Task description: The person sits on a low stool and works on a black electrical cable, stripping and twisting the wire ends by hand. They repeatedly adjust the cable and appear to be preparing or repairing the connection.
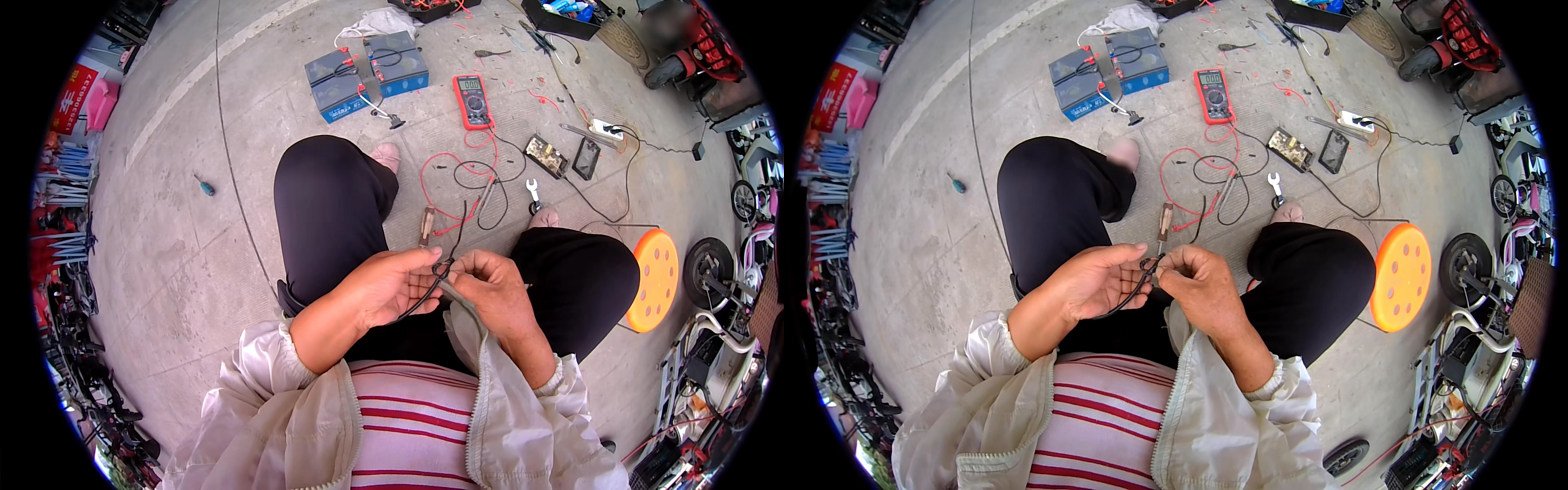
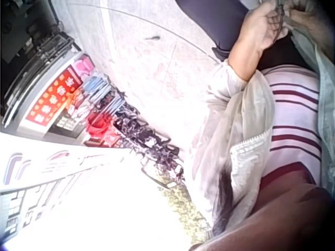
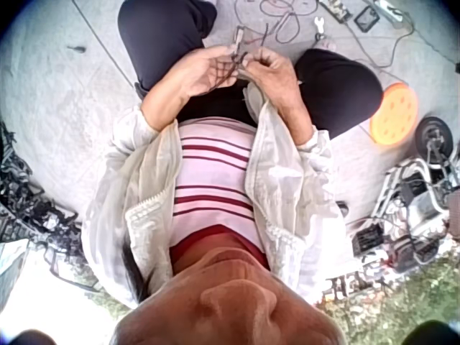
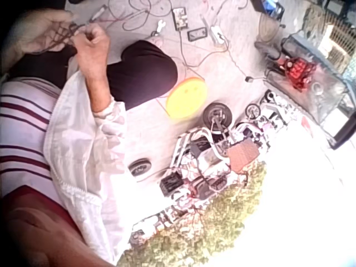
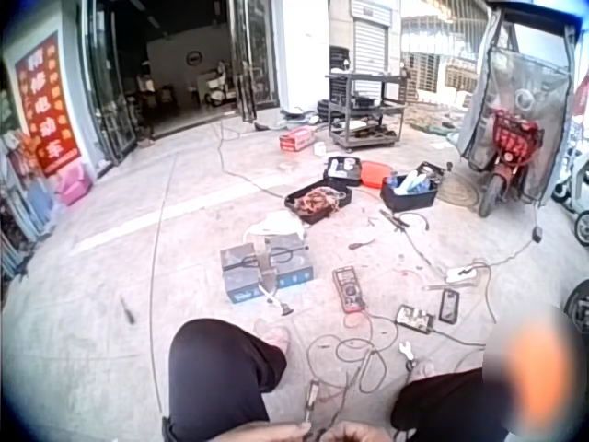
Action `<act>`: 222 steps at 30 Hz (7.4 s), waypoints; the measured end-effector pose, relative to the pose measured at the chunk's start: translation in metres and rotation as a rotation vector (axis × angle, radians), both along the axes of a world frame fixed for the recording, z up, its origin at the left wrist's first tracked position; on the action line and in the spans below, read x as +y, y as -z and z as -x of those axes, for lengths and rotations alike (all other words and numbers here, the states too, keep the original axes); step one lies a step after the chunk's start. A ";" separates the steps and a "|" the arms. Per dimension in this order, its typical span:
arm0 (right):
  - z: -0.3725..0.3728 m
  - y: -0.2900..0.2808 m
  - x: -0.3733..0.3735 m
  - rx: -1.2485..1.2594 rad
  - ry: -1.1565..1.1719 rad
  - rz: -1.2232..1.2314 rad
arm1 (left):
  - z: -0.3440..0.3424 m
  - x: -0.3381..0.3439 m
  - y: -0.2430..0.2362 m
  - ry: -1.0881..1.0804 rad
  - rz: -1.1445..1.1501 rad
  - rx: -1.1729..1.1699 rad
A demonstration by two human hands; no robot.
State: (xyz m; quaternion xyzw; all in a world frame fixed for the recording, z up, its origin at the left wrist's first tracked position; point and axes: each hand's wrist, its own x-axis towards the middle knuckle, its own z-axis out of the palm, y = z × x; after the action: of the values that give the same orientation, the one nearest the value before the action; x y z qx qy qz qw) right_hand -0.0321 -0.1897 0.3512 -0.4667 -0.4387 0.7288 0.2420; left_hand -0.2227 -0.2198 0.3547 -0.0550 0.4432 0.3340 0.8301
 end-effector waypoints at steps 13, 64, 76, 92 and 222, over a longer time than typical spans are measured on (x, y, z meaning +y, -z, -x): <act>0.003 -0.009 0.003 0.070 0.074 0.006 | -0.008 0.001 0.004 -0.092 -0.170 -0.011; 0.024 -0.041 -0.018 -0.300 0.095 -0.811 | -0.006 -0.007 0.020 -0.245 -0.725 -0.285; 0.026 -0.037 -0.018 -0.405 0.141 -0.843 | -0.012 -0.009 0.009 -0.239 -0.858 0.295; 0.029 -0.041 -0.014 -0.298 0.135 -1.003 | -0.007 -0.008 0.009 -0.421 -0.890 -0.036; -0.020 -0.084 0.210 0.173 0.338 -0.674 | -0.032 0.255 -0.100 0.257 -1.296 0.812</act>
State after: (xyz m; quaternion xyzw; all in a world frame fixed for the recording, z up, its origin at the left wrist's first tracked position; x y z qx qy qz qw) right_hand -0.0121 0.0203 0.4349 -0.3636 -0.5483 0.5303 0.5347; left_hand -0.1903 0.0353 0.4546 0.6203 0.4317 0.4215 0.5013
